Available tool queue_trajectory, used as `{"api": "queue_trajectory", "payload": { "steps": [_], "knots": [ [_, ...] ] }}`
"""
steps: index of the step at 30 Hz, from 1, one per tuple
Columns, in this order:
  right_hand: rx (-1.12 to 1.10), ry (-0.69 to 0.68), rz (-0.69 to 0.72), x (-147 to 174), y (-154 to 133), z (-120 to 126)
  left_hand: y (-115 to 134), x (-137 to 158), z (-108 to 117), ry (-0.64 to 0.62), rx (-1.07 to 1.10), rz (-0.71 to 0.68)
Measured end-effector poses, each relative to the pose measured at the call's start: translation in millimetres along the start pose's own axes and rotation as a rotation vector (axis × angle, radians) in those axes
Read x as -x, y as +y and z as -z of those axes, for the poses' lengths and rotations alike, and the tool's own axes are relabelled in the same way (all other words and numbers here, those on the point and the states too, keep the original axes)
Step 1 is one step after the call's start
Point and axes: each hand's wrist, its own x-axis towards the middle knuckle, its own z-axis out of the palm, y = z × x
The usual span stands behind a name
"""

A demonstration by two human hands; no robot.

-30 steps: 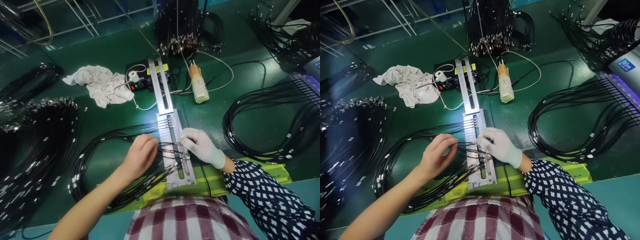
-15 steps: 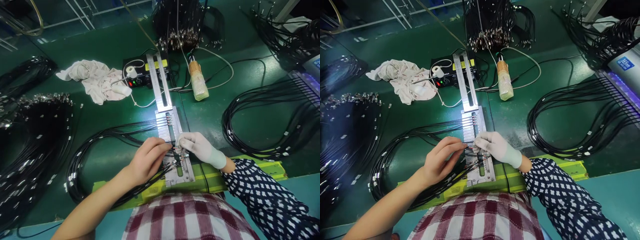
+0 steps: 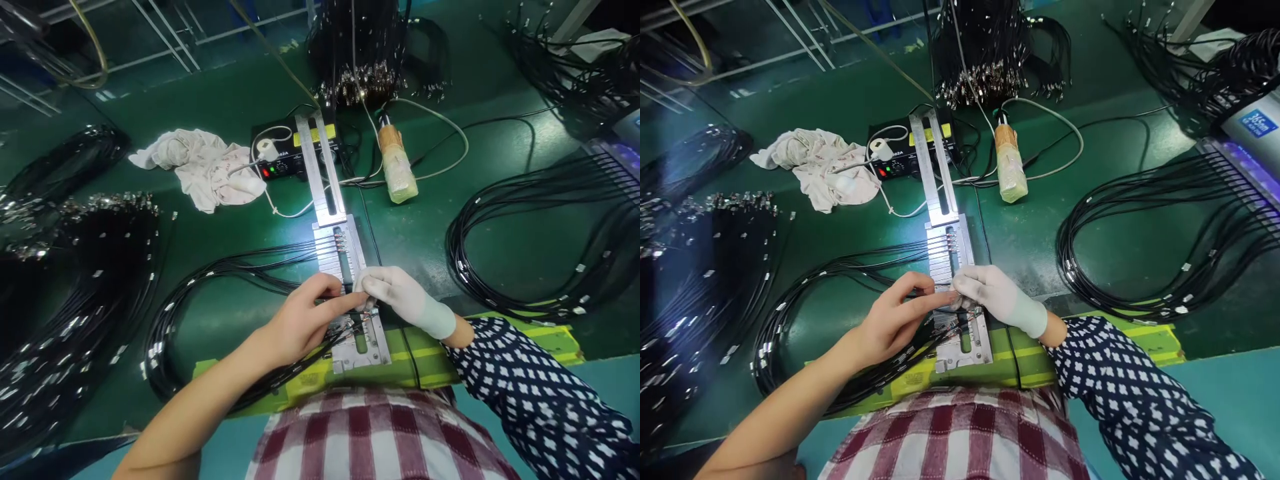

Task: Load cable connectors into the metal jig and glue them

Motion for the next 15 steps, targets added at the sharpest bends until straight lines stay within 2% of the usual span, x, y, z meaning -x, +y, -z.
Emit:
{"api": "queue_trajectory", "payload": {
  "steps": [3,6,11,15],
  "knots": [
    [0.059,0.012,-0.010,0,1,1,0,0,-2,0.016,-0.008,-0.005],
    [0.190,0.051,0.042,0,2,4,1,0,-4,0.037,-0.012,-0.019],
    [0.375,0.178,0.101,7,3,1,4,0,-8,0.227,0.076,-0.017],
    [0.386,0.129,0.235,5,-4,-15,9,1,-9,0.366,0.215,0.061]
  ]
}}
